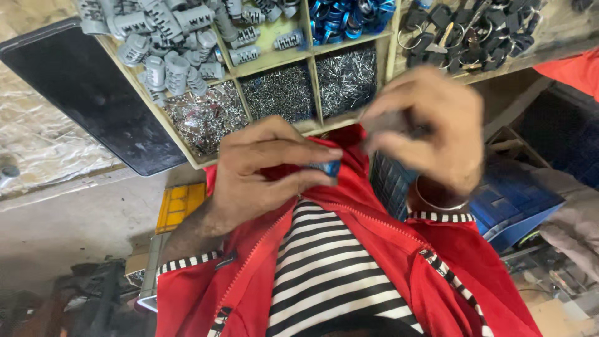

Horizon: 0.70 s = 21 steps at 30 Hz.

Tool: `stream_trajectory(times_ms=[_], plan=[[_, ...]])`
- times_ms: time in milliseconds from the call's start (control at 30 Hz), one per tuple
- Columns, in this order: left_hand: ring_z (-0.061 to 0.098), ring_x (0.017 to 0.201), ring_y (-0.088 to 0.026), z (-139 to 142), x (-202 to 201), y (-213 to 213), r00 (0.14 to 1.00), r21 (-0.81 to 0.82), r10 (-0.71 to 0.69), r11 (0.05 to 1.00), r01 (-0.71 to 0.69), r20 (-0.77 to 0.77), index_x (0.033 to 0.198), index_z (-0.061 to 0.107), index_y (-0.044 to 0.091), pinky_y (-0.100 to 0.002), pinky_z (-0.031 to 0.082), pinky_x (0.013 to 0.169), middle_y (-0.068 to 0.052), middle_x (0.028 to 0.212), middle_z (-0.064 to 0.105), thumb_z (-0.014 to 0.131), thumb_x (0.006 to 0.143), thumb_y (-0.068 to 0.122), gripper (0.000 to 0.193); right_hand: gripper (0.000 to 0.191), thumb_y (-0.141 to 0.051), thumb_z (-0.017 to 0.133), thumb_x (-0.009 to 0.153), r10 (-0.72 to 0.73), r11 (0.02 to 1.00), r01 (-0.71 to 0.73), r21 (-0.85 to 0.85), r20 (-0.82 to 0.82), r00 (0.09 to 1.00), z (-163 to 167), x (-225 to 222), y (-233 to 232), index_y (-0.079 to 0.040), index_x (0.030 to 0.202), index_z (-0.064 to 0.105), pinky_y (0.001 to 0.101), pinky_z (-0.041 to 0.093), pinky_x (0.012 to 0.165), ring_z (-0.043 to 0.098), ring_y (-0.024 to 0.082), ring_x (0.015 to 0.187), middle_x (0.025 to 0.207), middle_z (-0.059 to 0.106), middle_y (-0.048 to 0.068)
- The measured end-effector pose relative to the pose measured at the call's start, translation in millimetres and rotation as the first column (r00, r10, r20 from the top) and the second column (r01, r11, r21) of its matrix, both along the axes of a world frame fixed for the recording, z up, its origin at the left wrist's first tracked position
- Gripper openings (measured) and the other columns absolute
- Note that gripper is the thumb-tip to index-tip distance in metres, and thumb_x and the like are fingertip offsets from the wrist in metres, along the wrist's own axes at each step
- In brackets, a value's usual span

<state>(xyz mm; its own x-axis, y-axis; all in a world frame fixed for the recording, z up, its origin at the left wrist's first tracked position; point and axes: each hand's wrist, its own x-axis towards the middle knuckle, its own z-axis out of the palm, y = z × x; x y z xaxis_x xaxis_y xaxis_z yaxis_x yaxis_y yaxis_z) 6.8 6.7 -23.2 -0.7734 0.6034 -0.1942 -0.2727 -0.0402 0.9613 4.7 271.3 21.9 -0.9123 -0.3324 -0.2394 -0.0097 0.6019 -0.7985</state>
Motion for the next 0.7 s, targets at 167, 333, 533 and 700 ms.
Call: stream_trajectory(times_ms=[167,333,533,700], plan=[[0.071,0.102,-0.01,2.0,-7.3,-4.1,0.999,0.027,0.041,0.999,-0.04,-0.031,0.116,0.076,0.01,-0.022,0.061,0.089,-0.004,0.112,0.071,0.086,0.092,0.011,0.026,0.032,-0.012,0.092,0.092,0.024,0.732,0.235,0.639,-0.369,0.929,-10.1,19.7,23.1,-0.004,0.112,0.069,0.0369,0.055,0.084,0.067,0.03,0.096,0.108,0.065,0.01],[0.067,0.087,-0.009,-6.7,-8.3,-1.7,0.997,0.035,-0.026,0.999,0.023,0.077,0.116,0.077,0.011,-0.021,0.057,0.075,-0.002,0.106,0.074,0.086,0.088,0.012,0.029,0.034,-0.011,0.082,0.098,-0.576,0.817,0.573,-0.064,-0.084,0.813,-16.6,34.6,28.9,-0.008,0.119,0.056,0.0293,0.059,0.068,0.072,0.019,0.081,0.102,0.068,0.008],[0.072,0.081,-0.008,-17.7,4.7,3.0,0.961,0.172,-0.076,0.985,0.031,0.264,0.118,0.075,0.008,-0.021,0.059,0.071,-0.003,0.101,0.074,0.081,0.093,0.009,0.026,0.026,-0.018,0.073,0.093,-0.432,0.473,0.225,-0.852,-0.001,0.902,-52.2,45.7,-19.6,-0.009,0.108,0.054,0.0345,0.062,0.071,0.067,0.019,0.085,0.094,0.067,0.009],[0.077,0.091,-0.012,-20.0,18.9,-4.5,0.918,0.18,0.014,0.979,-0.093,0.396,0.119,0.073,0.0,-0.021,0.062,0.076,-0.007,0.103,0.072,0.077,0.098,0.005,0.022,0.033,0.0,0.079,0.092,-0.499,0.699,0.322,-0.639,-0.113,0.859,-66.1,54.7,-50.6,-0.008,0.107,0.051,0.0367,0.059,0.076,0.062,0.022,0.085,0.093,0.062,0.013]])
